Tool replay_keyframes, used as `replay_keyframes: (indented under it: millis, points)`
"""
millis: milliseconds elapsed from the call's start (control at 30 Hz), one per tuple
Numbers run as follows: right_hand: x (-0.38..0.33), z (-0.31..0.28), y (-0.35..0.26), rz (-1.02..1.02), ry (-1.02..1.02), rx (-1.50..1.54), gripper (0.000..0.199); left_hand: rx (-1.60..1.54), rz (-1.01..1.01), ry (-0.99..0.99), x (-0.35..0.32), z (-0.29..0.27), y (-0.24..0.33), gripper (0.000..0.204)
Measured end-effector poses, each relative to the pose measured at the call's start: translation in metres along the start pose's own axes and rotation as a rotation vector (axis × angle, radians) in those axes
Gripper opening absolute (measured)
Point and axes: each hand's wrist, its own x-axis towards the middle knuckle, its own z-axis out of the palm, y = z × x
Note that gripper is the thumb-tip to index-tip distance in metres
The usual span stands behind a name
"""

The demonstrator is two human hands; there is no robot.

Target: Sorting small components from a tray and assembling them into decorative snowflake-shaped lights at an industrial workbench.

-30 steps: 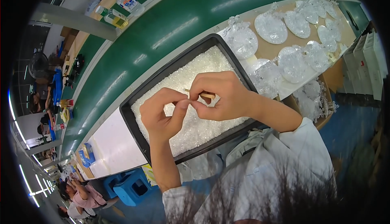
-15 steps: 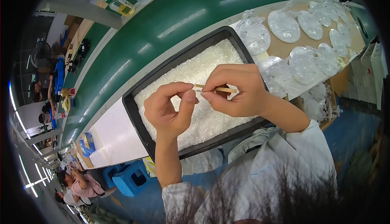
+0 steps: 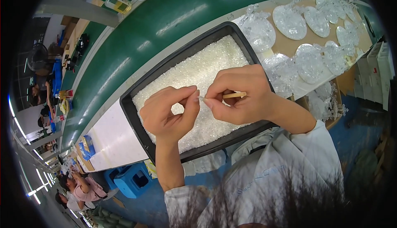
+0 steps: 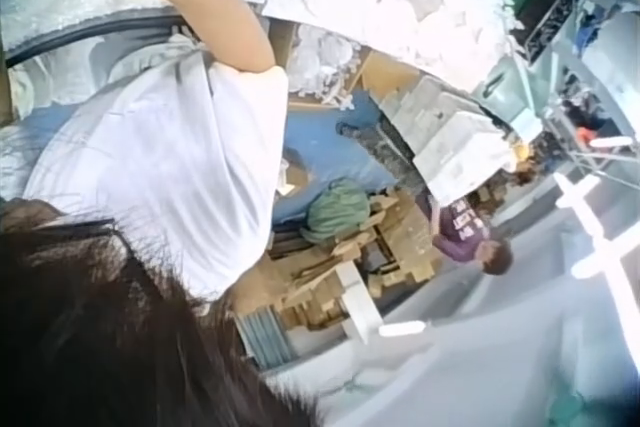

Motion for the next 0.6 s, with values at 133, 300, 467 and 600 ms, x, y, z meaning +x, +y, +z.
replay_keyframes:
  millis: [133, 300, 467, 600]
  points:
    - [0.0, 0.0004, 0.0012, -0.012, -0.014, 0.025, 0.009, 0.008, 0.036, -0.01, 0.0033, 0.0011, 0.0, 0.02]
    - [0.001, -0.0013, -0.0021, 0.074, 0.003, 0.013, 0.007, 0.001, 0.022, -0.023, 0.0005, 0.0021, -0.0014, 0.02]
    - [0.0002, 0.0, -0.0002, 0.031, -0.012, 0.023, 0.007, 0.006, 0.029, -0.028, 0.0017, 0.0021, -0.0003, 0.021]
    - [0.0005, -0.0001, 0.0009, 0.07, 0.036, 0.026, 0.007, 0.028, -0.046, -0.06, -0.0002, -0.0005, 0.0014, 0.018]
